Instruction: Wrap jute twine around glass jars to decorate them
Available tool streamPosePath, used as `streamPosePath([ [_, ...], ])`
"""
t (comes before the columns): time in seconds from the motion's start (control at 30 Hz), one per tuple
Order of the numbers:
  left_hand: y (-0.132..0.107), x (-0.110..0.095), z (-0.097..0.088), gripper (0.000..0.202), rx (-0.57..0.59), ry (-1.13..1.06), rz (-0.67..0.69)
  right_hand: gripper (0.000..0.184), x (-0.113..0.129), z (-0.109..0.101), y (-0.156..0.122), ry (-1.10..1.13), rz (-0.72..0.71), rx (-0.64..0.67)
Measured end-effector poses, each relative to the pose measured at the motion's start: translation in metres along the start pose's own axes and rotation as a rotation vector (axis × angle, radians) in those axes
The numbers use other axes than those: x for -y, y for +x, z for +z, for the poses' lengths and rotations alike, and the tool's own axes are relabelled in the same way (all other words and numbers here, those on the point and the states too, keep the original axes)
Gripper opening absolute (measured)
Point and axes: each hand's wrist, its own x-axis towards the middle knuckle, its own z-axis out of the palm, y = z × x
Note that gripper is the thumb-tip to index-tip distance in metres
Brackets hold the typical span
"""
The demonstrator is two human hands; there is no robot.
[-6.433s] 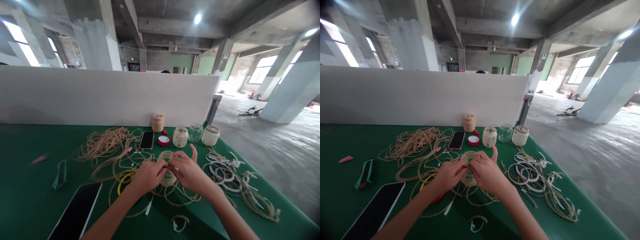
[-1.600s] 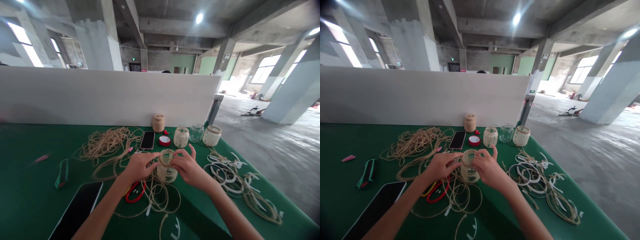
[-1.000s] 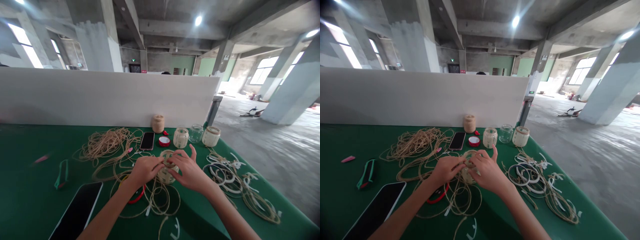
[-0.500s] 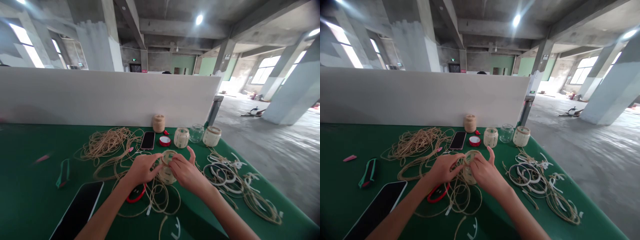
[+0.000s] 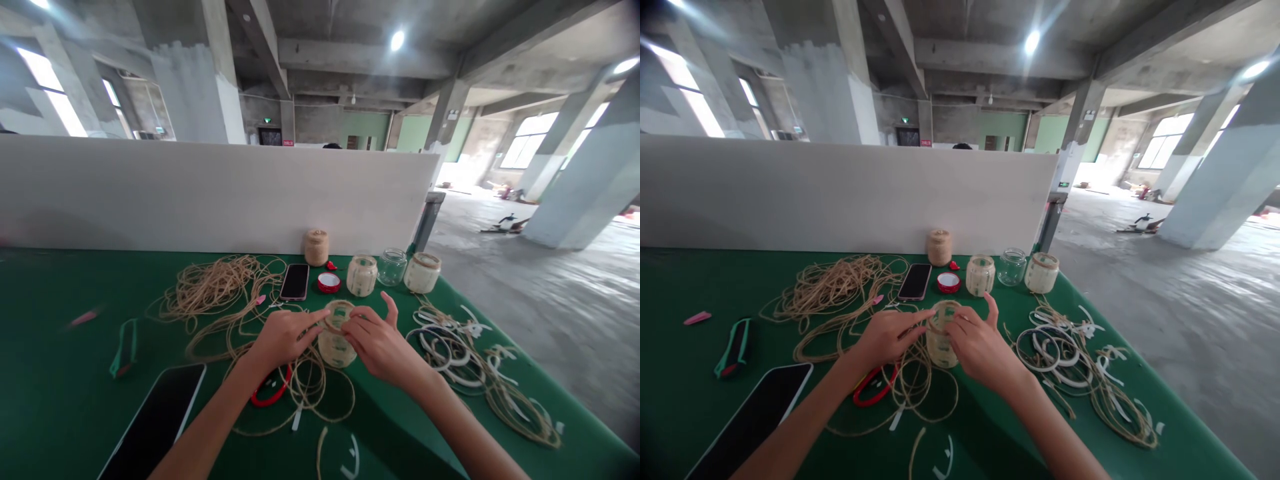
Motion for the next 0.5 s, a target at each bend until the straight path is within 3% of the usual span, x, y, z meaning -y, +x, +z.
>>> streamPosePath([
  [0.5,0.0001,0.0009,-0.0010,0.034,-0.020,0.002,0.003,0.026,-0.0023,0.0040,0.0005,0.087,0.018,-0.013],
])
